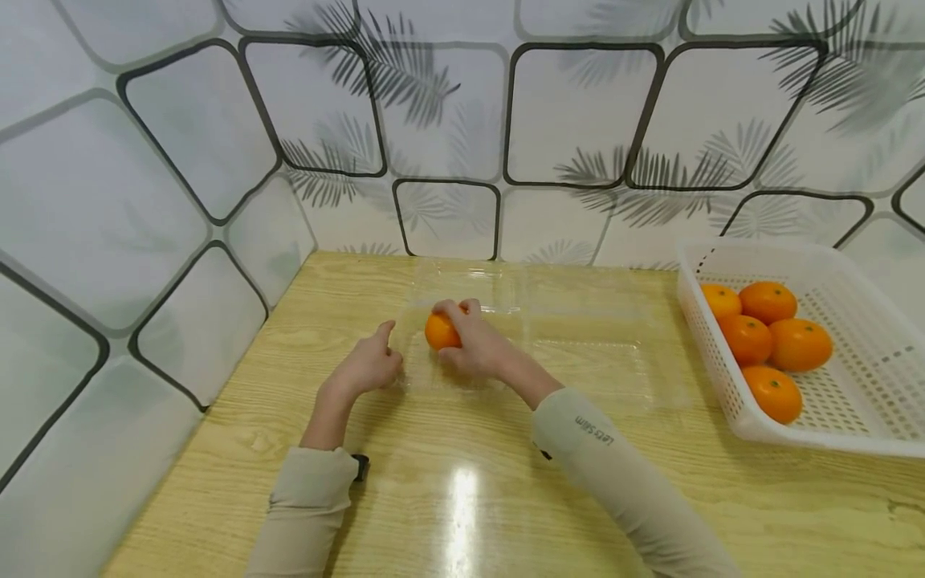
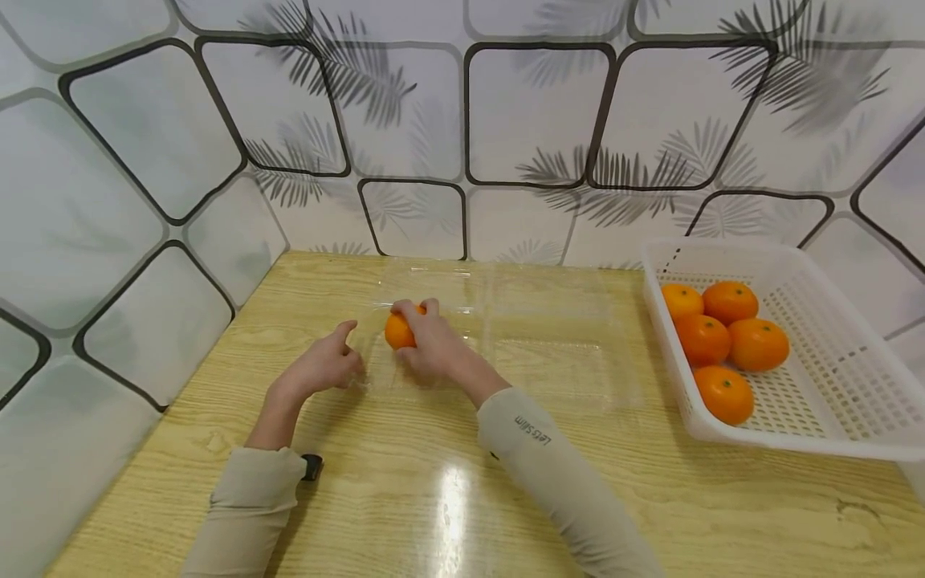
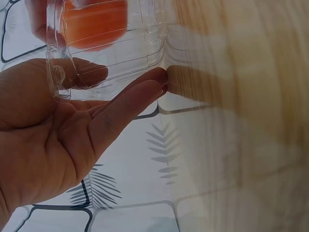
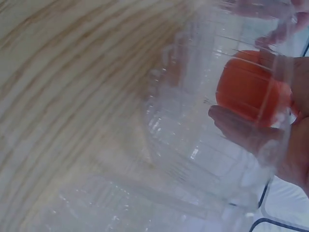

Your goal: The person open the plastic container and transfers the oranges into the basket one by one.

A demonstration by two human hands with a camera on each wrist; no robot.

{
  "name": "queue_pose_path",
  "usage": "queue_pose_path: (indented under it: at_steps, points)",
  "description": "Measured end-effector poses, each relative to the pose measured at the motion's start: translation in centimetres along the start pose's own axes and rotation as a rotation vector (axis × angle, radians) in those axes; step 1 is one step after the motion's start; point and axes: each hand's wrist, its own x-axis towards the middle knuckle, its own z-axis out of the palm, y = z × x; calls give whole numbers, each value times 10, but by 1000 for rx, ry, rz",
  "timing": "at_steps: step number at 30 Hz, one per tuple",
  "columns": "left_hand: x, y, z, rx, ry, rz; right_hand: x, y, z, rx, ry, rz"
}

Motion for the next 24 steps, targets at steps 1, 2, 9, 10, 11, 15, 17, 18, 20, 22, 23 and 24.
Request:
queue_pose_path:
  at_steps: [1,2,9,10,11,15,17,18,20,22,23,24]
  points:
    - [0,0,0,-3,-1,-2,0,-1,-2,4,2,0]
    - [0,0,0,-8,-3,-6,-1,-2,-4,7,6,0]
    - [-1,-1,0,-19,-7,-7,-12,-8,-25,-32,56,-42]
    - [-1,-1,0,-20,-6,-7,-14,-10,-29,-38,65,-52]
    - [0,-1,0,-22,-6,-7,-17,-11,-32,-44,71,-61]
    - [0,-1,-1,-16,1,3,-29,-15,-44,-50,92,-94]
    - [1,-2,-1,-12,1,10,-35,-14,-47,-52,98,-108]
    - [1,-2,0,-8,1,15,-38,-13,-49,-53,103,-116]
    - [1,-2,0,-9,-1,12,-45,-11,-52,-51,109,-129]
    - [1,-2,0,-13,-10,16,-52,-10,-54,-51,118,-139]
    - [0,-1,0,-18,-14,12,-56,-9,-56,-47,121,-141]
    - [1,-1,0,-20,-18,12,-60,-9,-57,-45,128,-142]
